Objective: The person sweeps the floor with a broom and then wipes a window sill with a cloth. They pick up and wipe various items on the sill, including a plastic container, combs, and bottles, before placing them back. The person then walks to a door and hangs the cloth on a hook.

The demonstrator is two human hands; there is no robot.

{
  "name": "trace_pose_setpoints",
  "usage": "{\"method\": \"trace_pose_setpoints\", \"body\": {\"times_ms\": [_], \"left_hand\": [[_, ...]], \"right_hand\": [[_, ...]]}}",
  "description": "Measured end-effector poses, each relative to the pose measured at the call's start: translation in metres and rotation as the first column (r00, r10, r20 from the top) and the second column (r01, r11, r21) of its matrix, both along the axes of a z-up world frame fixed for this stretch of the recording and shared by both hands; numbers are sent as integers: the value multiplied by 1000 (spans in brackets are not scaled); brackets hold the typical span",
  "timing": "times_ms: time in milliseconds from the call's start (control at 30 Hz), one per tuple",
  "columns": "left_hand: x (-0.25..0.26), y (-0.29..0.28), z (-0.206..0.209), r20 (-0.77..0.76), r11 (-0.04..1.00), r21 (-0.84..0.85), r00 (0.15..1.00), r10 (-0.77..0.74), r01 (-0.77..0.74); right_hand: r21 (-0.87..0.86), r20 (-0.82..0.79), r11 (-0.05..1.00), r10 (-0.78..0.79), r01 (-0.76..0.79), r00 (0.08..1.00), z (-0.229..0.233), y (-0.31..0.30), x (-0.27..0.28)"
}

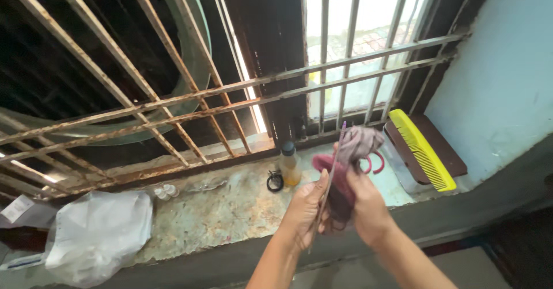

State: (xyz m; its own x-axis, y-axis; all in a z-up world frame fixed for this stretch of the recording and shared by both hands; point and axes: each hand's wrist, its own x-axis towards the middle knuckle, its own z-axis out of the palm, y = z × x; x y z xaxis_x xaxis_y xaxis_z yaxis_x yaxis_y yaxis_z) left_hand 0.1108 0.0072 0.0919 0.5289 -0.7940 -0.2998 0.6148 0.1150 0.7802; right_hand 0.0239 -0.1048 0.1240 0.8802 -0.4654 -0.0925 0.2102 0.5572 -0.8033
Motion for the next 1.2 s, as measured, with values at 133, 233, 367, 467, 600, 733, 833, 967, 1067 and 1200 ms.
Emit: {"method": "trace_pose_setpoints", "body": {"times_ms": [133, 233, 367, 467, 600, 733, 833, 967, 1067, 1200], "left_hand": [[-9, -10, -2, 104, 999, -21, 994, 44, -42], [-1, -15, 10, 432, 986, -71, 886, 167, -151], [31, -11, 53, 465, 966, -201, 853, 239, -162], [34, -32, 62, 585, 956, -217, 757, 290, -198], [42, -54, 61, 535, 880, -254, 700, 473, -401], [77, -54, 57, 343, 669, -363, 575, 743, -648], [93, -51, 49, 229, 536, -365, 485, 844, -761], [92, -48, 43, 183, 597, -358, 573, 799, -718], [64, -69, 26, 171, 607, -361, 590, 789, -708], [34, -98, 3, 253, 711, -369, 672, 696, -598]], "right_hand": [[-173, 17, 981, -83, 85, 996, -27, -10, -7], [-265, 13, 953, -149, 147, 989, -43, -29, -8], [-334, -119, 941, -108, 63, 987, -41, -41, -14], [-354, -143, 934, -2, -49, 990, -26, -42, -18], [-441, -221, 890, 20, -118, 975, -23, -43, -27], [-387, -258, 908, 60, -160, 964, -49, -43, -41], [-360, -307, 930, -45, -72, 951, -65, -57, -58], [42, -259, 992, -105, 120, 960, -58, -76, -72], [376, -143, 918, -78, 127, 987, -29, -78, -76], [168, -83, 961, 235, -219, 968, -16, -76, -84]]}}
